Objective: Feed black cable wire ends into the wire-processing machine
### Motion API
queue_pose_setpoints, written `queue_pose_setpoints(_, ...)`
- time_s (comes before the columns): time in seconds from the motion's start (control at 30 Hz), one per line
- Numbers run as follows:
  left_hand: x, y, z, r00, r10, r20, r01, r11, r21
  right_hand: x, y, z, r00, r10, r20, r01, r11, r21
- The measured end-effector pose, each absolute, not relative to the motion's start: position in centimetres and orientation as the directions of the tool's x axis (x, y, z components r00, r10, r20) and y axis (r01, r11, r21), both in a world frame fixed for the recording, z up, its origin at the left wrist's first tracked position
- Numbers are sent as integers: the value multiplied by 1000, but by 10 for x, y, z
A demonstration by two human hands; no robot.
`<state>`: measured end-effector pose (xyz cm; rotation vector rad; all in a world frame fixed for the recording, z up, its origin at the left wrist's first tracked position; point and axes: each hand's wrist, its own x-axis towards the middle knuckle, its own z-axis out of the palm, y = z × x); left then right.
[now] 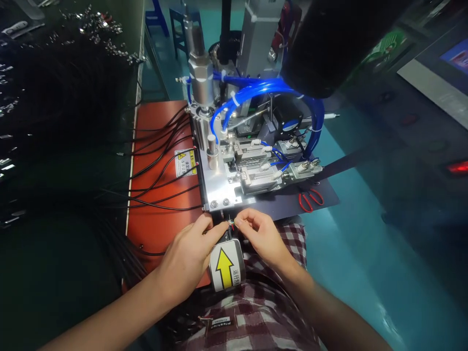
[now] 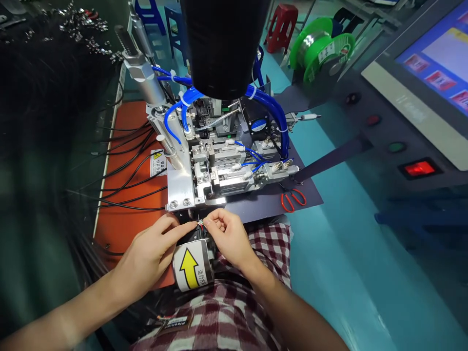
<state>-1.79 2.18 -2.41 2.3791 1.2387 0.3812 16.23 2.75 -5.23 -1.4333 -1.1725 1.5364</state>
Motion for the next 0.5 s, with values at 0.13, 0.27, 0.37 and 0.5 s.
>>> queue_pose_setpoints(0.13,-18,21,-28,572,818,58,727,-539,425,163,28,-54,-127,924,-360,70,-354,-933)
queue_pose_setpoints(0.27,-18,20,-30,568,822,35,742,-530,411,162,29,-55,-132,910,-393,36,-392,-919)
queue_pose_setpoints(0.37,-18,19,-30,566,824,26,749,-527,401,162,30,-55,-146,896,-420,8,-424,-906)
queue_pose_setpoints(0.5,-18,19,-30,576,817,30,749,-541,382,163,31,-54,-151,892,-426,1,-430,-903)
